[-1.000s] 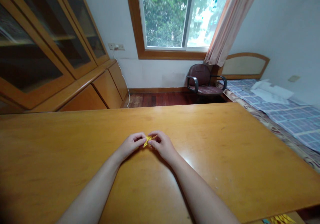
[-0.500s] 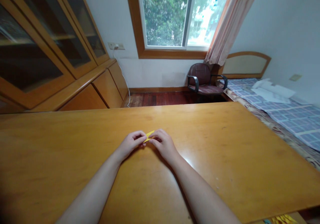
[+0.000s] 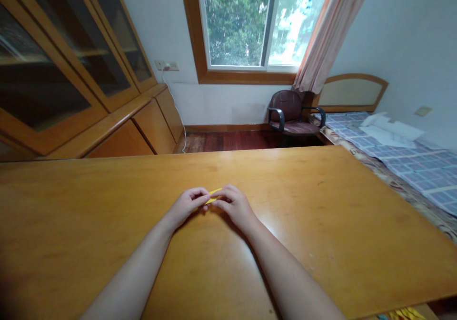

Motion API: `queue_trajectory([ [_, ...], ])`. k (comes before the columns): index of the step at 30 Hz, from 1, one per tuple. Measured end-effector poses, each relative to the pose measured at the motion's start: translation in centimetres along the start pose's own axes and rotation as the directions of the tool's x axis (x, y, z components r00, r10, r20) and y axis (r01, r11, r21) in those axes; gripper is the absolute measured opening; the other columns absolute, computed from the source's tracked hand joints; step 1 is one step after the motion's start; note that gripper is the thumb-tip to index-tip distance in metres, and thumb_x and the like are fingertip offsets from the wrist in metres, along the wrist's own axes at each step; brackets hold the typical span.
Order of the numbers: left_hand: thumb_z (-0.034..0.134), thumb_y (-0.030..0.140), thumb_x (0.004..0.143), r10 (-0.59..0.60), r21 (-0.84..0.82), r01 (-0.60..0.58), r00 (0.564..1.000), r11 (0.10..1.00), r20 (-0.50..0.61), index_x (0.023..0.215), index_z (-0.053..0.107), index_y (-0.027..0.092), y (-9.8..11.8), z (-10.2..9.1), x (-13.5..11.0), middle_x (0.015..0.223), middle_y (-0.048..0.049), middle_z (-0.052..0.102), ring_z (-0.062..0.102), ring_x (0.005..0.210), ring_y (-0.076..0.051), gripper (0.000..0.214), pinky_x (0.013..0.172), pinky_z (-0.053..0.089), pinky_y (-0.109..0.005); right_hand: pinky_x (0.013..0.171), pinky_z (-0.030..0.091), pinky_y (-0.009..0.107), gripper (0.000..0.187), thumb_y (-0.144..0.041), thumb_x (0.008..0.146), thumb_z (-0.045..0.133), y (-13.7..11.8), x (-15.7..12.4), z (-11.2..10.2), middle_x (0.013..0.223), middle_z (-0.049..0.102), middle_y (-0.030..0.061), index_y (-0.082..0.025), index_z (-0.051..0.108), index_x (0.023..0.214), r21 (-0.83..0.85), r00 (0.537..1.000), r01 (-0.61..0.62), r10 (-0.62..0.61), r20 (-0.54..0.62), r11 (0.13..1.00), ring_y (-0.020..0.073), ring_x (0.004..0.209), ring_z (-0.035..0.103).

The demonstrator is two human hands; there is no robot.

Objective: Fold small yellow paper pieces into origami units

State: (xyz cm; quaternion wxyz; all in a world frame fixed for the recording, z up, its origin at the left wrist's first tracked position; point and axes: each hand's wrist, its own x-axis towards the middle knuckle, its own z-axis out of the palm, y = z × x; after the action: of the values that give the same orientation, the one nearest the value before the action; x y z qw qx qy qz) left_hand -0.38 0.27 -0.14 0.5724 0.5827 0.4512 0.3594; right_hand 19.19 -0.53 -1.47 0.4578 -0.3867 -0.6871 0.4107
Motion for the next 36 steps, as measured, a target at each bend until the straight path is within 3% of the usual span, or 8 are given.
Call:
queue_trajectory([
  [10,0.068,0.040,0.079,-0.002,-0.026,0.003,1.000,1.000,0.019,0.073,0.064,0.015,-0.47,-0.26,0.12,0.060,0.0008,0.059,0.053,0.057,-0.012,0.026,0.058,0.040,-0.024,0.069,0.052,0.028,0.018,-0.025,0.082,0.069,-0.04,-0.37,0.08,0.086,0.066,-0.0002,-0.022,0.072,0.100,0.115,0.992,-0.130,0.129,0.014,0.985,0.0125,0.068,0.065],
  [20,0.068,0.039,0.080,0.031,0.002,-0.031,0.999,1.000,0.016,0.073,0.063,0.015,-0.14,-0.22,0.06,0.062,0.0011,0.059,0.054,0.060,-0.012,0.025,0.061,0.042,-0.024,0.061,0.052,0.025,0.011,-0.027,0.082,0.070,-0.22,-0.35,0.29,0.087,0.065,0.0006,-0.019,0.071,0.089,0.202,0.988,-0.152,0.150,0.026,0.968,0.0120,0.066,0.066],
  [28,0.067,0.040,0.082,0.034,0.012,-0.034,0.999,0.999,0.028,0.074,0.064,0.014,-0.36,-0.20,0.05,0.065,0.0006,0.061,0.054,0.062,-0.012,0.027,0.062,0.042,-0.024,0.065,0.052,0.024,0.008,-0.025,0.082,0.070,-0.20,-0.22,0.16,0.085,0.065,0.0011,-0.020,0.073,0.088,0.130,0.996,-0.085,0.087,-0.006,0.988,0.0115,0.067,0.063],
  [36,0.067,0.038,0.082,0.050,0.054,-0.052,0.998,0.997,0.043,0.074,0.064,0.014,-0.52,-0.43,0.07,0.064,0.0003,0.061,0.054,0.062,-0.012,0.026,0.062,0.041,-0.024,0.062,0.052,0.025,0.009,-0.028,0.082,0.072,0.10,-0.25,0.29,0.087,0.065,0.0012,-0.020,0.073,0.088,0.185,0.994,-0.108,0.108,0.013,0.977,0.0114,0.064,0.063],
])
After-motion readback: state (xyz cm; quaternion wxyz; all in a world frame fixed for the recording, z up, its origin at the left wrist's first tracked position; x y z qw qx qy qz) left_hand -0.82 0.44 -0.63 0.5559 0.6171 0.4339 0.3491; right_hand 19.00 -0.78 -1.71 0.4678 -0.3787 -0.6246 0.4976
